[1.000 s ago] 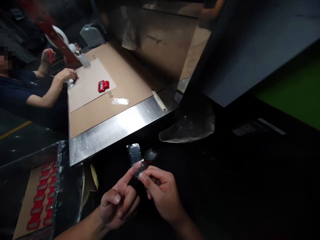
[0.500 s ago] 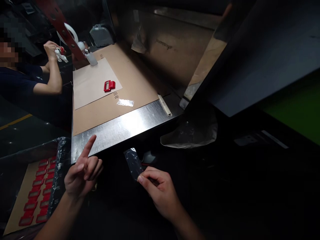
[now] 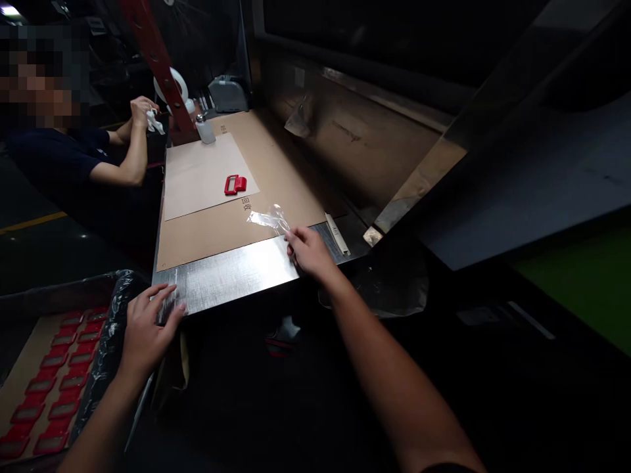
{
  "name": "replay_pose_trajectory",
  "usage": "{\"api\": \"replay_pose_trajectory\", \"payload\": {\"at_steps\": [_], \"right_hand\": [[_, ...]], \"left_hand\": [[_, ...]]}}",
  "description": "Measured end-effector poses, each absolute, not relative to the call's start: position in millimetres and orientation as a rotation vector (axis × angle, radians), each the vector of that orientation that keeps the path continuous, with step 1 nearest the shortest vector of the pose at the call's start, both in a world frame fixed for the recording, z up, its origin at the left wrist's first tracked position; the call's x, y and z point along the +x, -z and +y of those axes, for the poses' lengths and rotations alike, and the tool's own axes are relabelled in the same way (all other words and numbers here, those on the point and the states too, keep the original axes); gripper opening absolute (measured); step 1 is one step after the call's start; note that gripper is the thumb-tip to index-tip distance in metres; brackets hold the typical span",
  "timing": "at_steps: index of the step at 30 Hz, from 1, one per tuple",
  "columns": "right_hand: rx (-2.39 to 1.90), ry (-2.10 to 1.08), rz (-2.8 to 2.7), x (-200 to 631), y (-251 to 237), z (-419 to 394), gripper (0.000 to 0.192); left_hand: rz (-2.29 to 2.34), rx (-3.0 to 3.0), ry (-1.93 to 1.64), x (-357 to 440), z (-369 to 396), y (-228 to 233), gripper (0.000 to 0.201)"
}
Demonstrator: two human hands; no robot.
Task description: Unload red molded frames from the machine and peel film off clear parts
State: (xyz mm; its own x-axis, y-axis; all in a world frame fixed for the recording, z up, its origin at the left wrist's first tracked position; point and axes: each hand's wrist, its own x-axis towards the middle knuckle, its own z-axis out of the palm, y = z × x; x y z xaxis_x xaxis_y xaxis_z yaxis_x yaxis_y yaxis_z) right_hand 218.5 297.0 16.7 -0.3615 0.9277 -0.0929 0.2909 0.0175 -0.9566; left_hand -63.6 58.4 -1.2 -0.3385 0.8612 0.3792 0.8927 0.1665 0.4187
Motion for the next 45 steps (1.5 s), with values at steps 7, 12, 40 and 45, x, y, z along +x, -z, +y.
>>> {"api": "replay_pose_trajectory", "payload": {"at_steps": [7, 12, 40, 45], "right_hand": [[-1.445, -1.016, -1.781, 208, -29, 358, 0.024], [-1.262, -0.873, -1.659, 228, -9, 271, 0.032], [-1.119, -1.969, -1.108, 262, -8, 61, 0.023], [-1.046, -1.967, -1.052, 262, -3, 58, 0.022]], "left_hand": [[-2.059, -2.007, 0.673, -58, 47, 21, 0.039], [-1.897, -1.898, 1.117, -41, 43, 8, 0.024], [-2.942, -1.736, 2.548, 87, 53, -17, 0.018], [-2.870, -1.775, 2.604, 81, 54, -14, 0.015]]}}
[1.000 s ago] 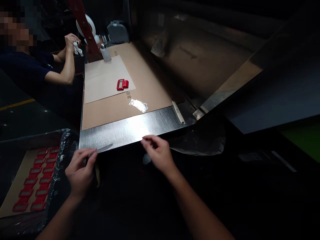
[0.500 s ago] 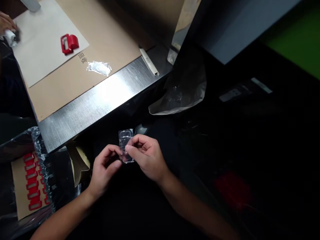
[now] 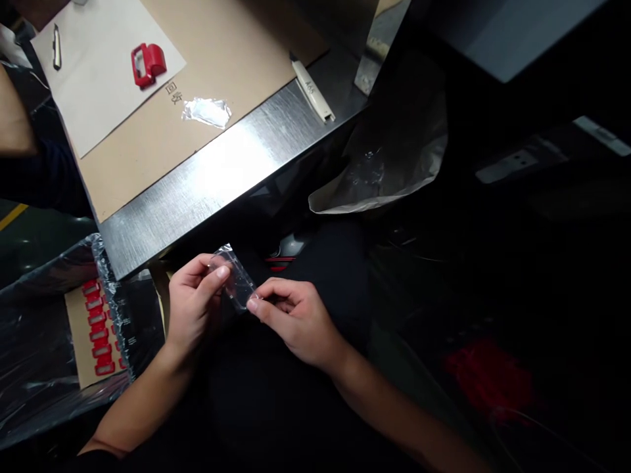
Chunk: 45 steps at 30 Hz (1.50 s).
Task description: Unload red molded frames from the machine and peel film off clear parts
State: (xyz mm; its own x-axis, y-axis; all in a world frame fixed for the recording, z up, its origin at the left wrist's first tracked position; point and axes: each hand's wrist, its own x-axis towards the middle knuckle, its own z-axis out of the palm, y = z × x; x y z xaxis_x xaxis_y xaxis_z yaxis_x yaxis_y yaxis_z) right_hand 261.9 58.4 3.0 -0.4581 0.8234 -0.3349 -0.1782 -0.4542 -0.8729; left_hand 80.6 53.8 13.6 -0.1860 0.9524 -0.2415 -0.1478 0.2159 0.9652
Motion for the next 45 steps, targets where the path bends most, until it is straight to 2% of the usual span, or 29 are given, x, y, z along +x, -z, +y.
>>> {"api": "replay_pose_trajectory", "payload": {"at_steps": [3, 9, 12, 18, 22, 29, 34, 37, 40, 45], "right_hand": [[-1.012, -2.063, -0.896, 263, -2, 60, 0.026], [-0.876, -2.287, -0.691, 264, 0, 63, 0.028], [-0.818, -2.139, -0.851, 262, -5, 62, 0.022], [-0.909, -1.557, -1.217, 256, -18, 59, 0.008], [-0.981, -1.517, -1.198, 254, -15, 59, 0.010], [-1.104, -1.612, -1.206, 256, -11, 56, 0.010], [-1.119, -1.619, -1.200, 255, -13, 54, 0.011], [-1.142, -1.648, -1.138, 253, -13, 54, 0.015], [-1.163, -1.698, -0.995, 252, -10, 55, 0.021], [-1.197, -1.822, -0.697, 253, -3, 57, 0.029]], "left_hand": [[1.286, 0.871, -1.253, 75, 56, -16, 0.018], [1.298, 0.965, -1.292, 68, 60, -23, 0.007], [1.266, 0.848, -1.286, 69, 61, -22, 0.011], [1.137, 0.227, -0.993, 89, 55, -2, 0.019], [1.103, 0.189, -0.812, 94, 46, 12, 0.019], [1.470, 0.926, -1.281, 67, 61, -15, 0.020], [1.626, 1.463, -1.301, 67, 76, -34, 0.006], [1.666, 1.821, -1.366, 69, 69, -32, 0.016], [1.497, 2.159, -1.318, 71, 51, -32, 0.035], [0.923, 2.289, -1.159, 78, 30, -37, 0.019]]}}
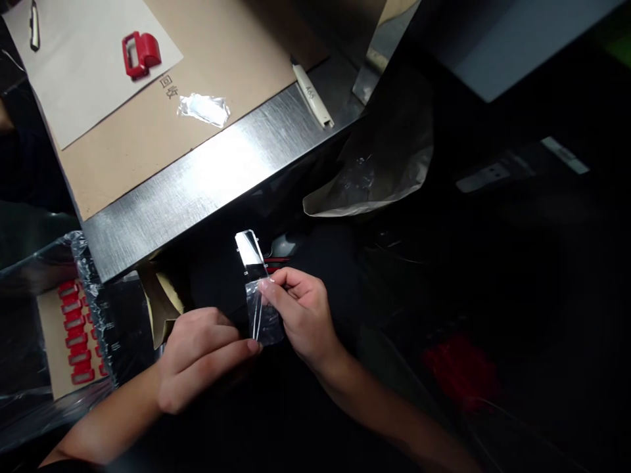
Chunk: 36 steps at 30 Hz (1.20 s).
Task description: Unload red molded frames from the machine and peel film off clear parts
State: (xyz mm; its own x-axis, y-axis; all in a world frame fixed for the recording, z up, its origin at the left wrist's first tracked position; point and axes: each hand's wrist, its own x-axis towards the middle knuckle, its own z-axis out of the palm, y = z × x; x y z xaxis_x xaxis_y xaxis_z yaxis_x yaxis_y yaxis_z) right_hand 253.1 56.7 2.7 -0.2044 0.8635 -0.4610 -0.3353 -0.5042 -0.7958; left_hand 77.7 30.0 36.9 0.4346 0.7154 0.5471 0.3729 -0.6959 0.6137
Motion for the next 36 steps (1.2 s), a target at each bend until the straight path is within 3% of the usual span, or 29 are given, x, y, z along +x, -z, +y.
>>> {"api": "replay_pose_trajectory", "payload": {"at_steps": [30, 36], "right_hand": [[-1.115, -1.690, -0.828, 261, -2, 56, 0.023], [-1.087, -1.822, -0.841, 265, 4, 59, 0.017]], "left_hand": [[1.093, 2.327, -1.287, 74, 30, -35, 0.016], [1.147, 2.285, -1.328, 71, 35, -31, 0.016]]}}
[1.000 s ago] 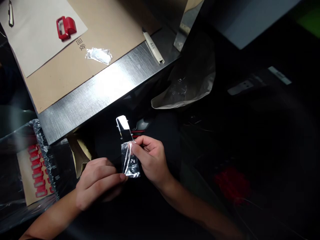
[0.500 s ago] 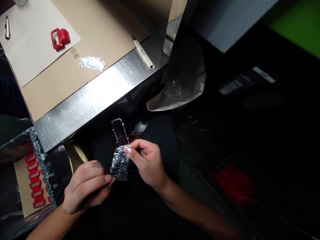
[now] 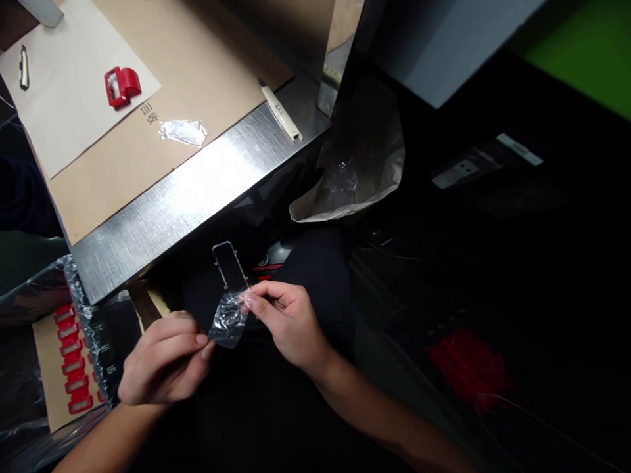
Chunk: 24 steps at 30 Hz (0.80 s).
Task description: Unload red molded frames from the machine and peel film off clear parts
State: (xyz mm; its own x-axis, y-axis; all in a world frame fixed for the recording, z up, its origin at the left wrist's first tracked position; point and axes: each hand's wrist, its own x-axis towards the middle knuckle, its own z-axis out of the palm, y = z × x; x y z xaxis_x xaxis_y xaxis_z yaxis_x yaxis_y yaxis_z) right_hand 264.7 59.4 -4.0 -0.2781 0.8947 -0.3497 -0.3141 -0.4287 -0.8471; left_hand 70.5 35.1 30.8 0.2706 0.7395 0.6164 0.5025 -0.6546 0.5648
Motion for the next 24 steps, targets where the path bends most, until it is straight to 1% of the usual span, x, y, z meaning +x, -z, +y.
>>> {"api": "replay_pose_trajectory", "payload": {"at_steps": [2, 5, 7, 8, 10, 12, 15, 16, 18, 19, 24], "right_hand": [[-1.082, -1.866, -0.782, 264, 6, 60, 0.017], [-1.097, -1.904, -0.689, 258, 9, 59, 0.018], [-1.101, -1.918, -0.687, 251, 13, 55, 0.021], [-1.094, -1.924, -0.713, 247, 14, 54, 0.024], [-1.055, -1.940, -0.801, 241, 17, 51, 0.027], [-0.968, -2.036, -0.912, 235, 19, 52, 0.028], [-0.791, -2.232, -1.048, 229, 19, 57, 0.031], [-0.758, -2.257, -1.084, 227, 19, 59, 0.031], [-0.734, -2.265, -1.117, 224, 20, 61, 0.030], [-0.722, -2.282, -1.100, 222, 21, 62, 0.029], [-0.601, -2.498, -0.764, 217, 24, 59, 0.027]], "left_hand": [[1.097, 2.268, -1.216, 70, 36, -23, 0.014], [1.036, 2.248, -0.929, 70, 34, -4, 0.012], [1.044, 2.074, -0.866, 66, 29, 9, 0.008], [1.078, 1.904, -0.893, 63, 26, 15, 0.008], [1.165, 1.434, -1.023, 56, 17, 23, 0.026], [1.220, 1.024, -1.133, 48, 8, 28, 0.035], [1.201, 0.810, -1.196, 39, -4, 31, 0.055], [1.186, 0.806, -1.219, 37, -7, 31, 0.055], [1.184, 0.776, -1.293, 34, -10, 30, 0.045], [1.198, 0.750, -1.342, 32, -11, 29, 0.043], [1.259, 0.686, -1.522, 17, -12, 20, 0.042]]}}
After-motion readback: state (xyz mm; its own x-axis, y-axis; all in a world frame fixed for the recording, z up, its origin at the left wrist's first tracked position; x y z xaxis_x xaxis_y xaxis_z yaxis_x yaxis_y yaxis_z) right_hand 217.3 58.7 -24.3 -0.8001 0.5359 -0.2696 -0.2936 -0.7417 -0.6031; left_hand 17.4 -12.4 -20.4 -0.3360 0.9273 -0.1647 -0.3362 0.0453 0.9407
